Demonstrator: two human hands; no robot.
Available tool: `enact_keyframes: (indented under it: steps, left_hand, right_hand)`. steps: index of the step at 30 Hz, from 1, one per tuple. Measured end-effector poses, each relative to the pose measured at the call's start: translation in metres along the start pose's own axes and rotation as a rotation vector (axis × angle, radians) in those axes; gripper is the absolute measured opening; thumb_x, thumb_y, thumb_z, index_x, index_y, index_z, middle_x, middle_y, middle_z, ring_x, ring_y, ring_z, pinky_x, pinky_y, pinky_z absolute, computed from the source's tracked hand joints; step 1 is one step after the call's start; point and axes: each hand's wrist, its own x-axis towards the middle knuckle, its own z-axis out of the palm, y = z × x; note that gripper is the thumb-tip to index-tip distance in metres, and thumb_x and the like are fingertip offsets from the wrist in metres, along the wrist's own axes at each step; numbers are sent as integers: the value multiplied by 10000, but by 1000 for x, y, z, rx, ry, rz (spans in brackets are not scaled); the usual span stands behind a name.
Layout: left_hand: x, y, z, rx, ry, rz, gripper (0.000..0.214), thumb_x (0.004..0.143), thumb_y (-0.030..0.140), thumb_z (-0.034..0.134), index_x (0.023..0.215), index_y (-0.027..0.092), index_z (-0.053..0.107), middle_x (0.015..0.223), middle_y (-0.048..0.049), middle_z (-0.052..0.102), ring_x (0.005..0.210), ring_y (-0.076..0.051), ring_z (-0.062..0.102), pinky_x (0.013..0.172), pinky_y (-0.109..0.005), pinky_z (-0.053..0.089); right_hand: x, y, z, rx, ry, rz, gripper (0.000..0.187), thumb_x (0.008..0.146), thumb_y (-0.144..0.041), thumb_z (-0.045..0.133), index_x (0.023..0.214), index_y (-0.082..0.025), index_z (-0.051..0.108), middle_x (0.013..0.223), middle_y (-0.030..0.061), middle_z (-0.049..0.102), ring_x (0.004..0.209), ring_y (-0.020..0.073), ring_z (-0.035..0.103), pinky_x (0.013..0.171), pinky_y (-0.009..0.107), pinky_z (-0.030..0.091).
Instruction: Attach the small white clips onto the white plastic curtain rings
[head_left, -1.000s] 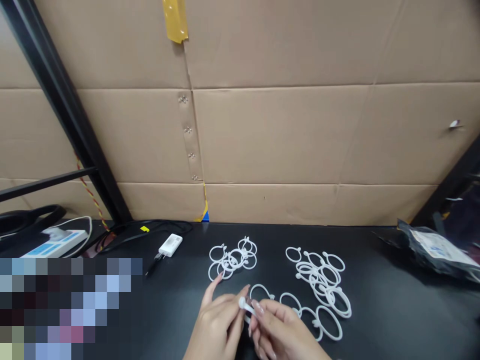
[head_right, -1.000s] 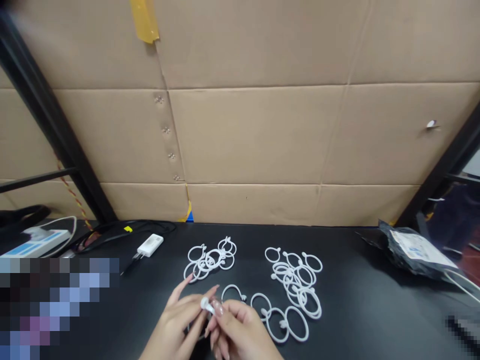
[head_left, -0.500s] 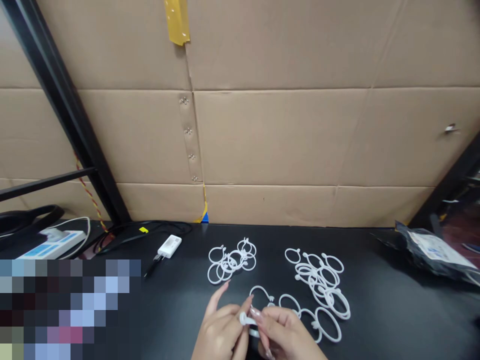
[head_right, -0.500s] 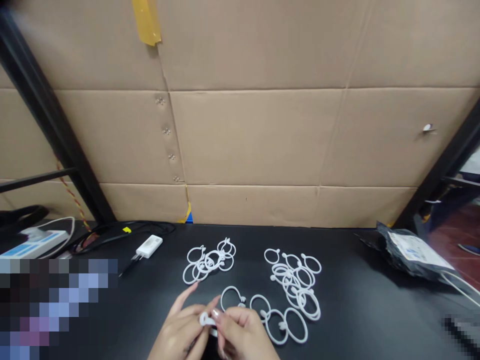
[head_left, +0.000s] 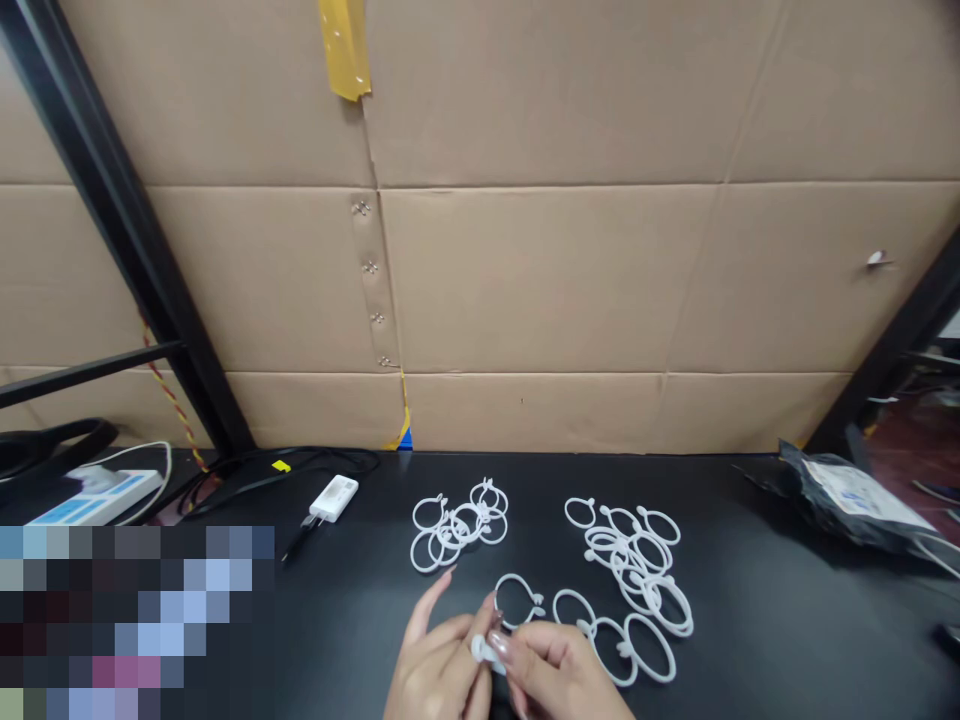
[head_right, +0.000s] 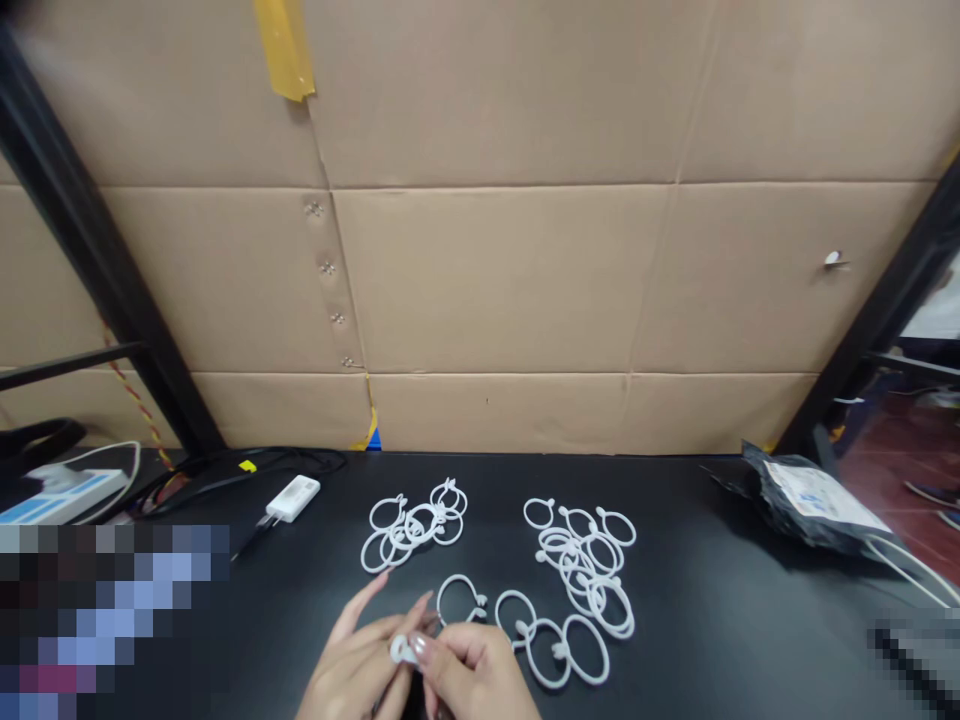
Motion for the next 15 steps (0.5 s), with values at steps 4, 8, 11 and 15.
enact_keyframes:
  steps: [4, 8, 11, 15]
  left_hand:
    - [4, 0, -2, -4, 13, -1, 328, 777, -35, 451, 1027, 79, 631, 757, -75, 759, 672, -129, 725, 1028, -390, 415]
    - [8, -3, -9, -20, -96, -40, 347, 855, 37, 460, 1169, 130, 573, 912, -90, 763, 766, -163, 732, 956, -417, 483]
    - [5, -10, -13, -29, -222, -54, 343, 895, 132, 493, 1235, 153, 526, 1043, -83, 735, 925, -180, 707, 932, -389, 508]
    - [-5, -22, -12, 71, -357, -89, 496, 906, 208, 491, 1385, 145, 375, 1301, -106, 584, 1184, -223, 564, 937, -376, 504]
  right_hand:
    - [1, 3, -1, 103, -18, -26, 587, 704, -710, 566, 471, -189, 428, 426, -50, 404, 397, 64, 311, 428, 229, 204]
    - [3, 2, 0, 224, 2, -36, 539, 724, -668, 591, 525, -183, 467, 432, -59, 421, 381, 52, 287, 406, 217, 186]
    - [4, -2, -3, 256, 16, -41, 539, 719, -681, 580, 532, -186, 481, 407, -68, 407, 350, 47, 245, 382, 222, 154]
    - [3, -20, -23, 27, 185, -85, 499, 816, -612, 518, 565, -181, 535, 461, -44, 444, 403, 77, 325, 416, 227, 226]
